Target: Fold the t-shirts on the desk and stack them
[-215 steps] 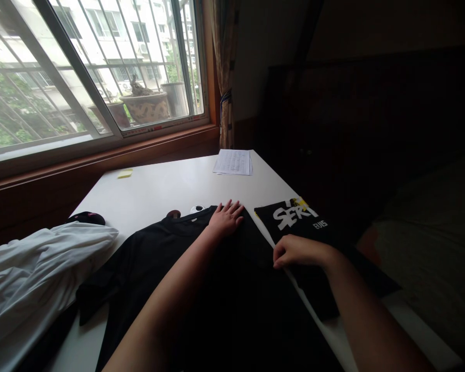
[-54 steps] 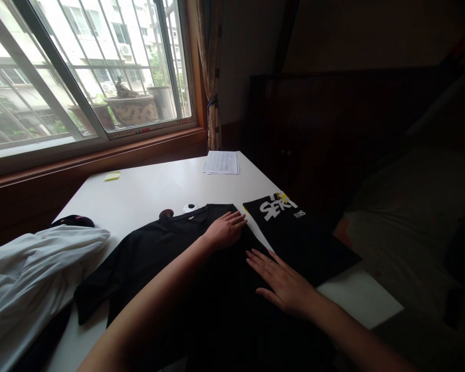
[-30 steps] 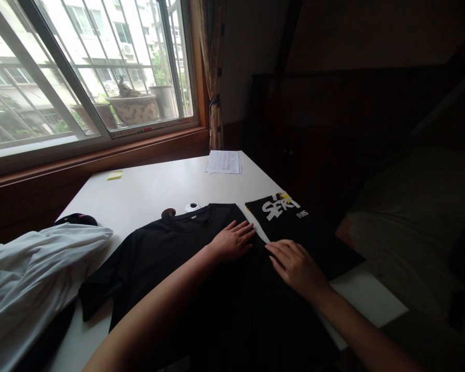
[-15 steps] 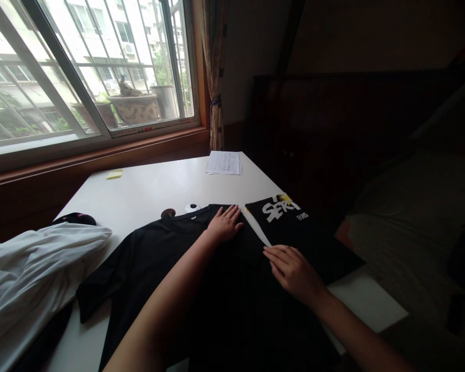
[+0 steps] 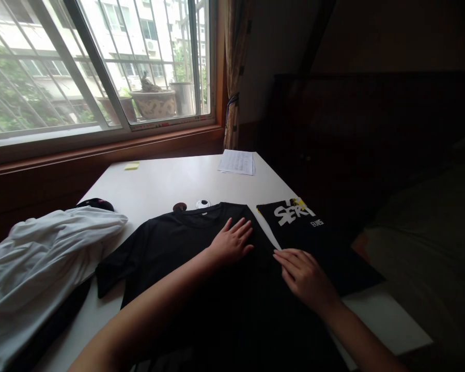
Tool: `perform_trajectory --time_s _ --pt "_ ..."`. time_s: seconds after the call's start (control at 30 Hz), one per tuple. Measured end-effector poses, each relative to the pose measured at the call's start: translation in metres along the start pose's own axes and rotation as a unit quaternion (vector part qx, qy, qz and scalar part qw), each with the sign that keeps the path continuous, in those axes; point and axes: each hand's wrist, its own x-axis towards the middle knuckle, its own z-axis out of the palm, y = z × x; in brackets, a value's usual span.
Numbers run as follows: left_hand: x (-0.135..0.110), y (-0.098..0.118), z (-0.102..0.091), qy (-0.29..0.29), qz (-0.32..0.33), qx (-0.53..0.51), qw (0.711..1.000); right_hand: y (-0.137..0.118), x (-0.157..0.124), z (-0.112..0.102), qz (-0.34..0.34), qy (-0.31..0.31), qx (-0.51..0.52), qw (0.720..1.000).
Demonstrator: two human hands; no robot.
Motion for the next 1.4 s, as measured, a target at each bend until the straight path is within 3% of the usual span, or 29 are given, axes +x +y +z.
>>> perform_trajectory --time_s 0.13,0.27,0.37,0.47,0.57,0.67,0.83,1.03,1.2,1.4 --pt "-0.057 0.015 -0.01 -0.028 0.006 -0.046 0.999 0.005 0.005 -0.003 -0.003 -0.001 0.008 1.0" --pt "-0.121 0.01 -0.04 -0.03 -0.009 -0.059 0.998 0.01 0.018 -0.008 -0.015 -0.02 0.014 1.0" --pt "-0.172 -0.015 -0.068 0.004 -0.067 -0.031 0.997 0.009 0.035 -0.012 -0.019 -0.037 -0.002 0.999" --pt "-0.226 -0.051 -0.089 0.073 -0.174 0.01 0.982 -0.002 0.057 -0.011 -0.036 -0.043 -0.003 0.998" --pt "-0.277 -0.085 -0.099 0.133 -0.281 0.052 0.949 -0.024 0.084 -0.003 -0.066 -0.041 0.036 0.996" --pt "-0.311 -0.103 -0.098 0.167 -0.347 0.068 0.92 -0.053 0.116 0.014 -0.097 -0.049 0.068 0.992" --pt "-0.32 -0.102 -0.089 0.185 -0.383 0.055 0.903 -0.106 0.173 0.048 -0.094 -0.079 0.099 0.987" --pt "-0.312 -0.092 -0.082 0.185 -0.422 0.042 0.887 -0.169 0.223 0.078 -0.084 -0.116 0.24 0.96" --pt "-0.314 -0.092 -0.082 0.202 -0.448 0.051 0.869 -0.204 0.225 0.104 -0.156 -0.141 0.301 0.93" --pt "-0.304 -0.088 -0.1 0.262 -0.49 0.013 0.831 -0.204 0.215 0.118 -0.163 -0.12 0.325 0.924"
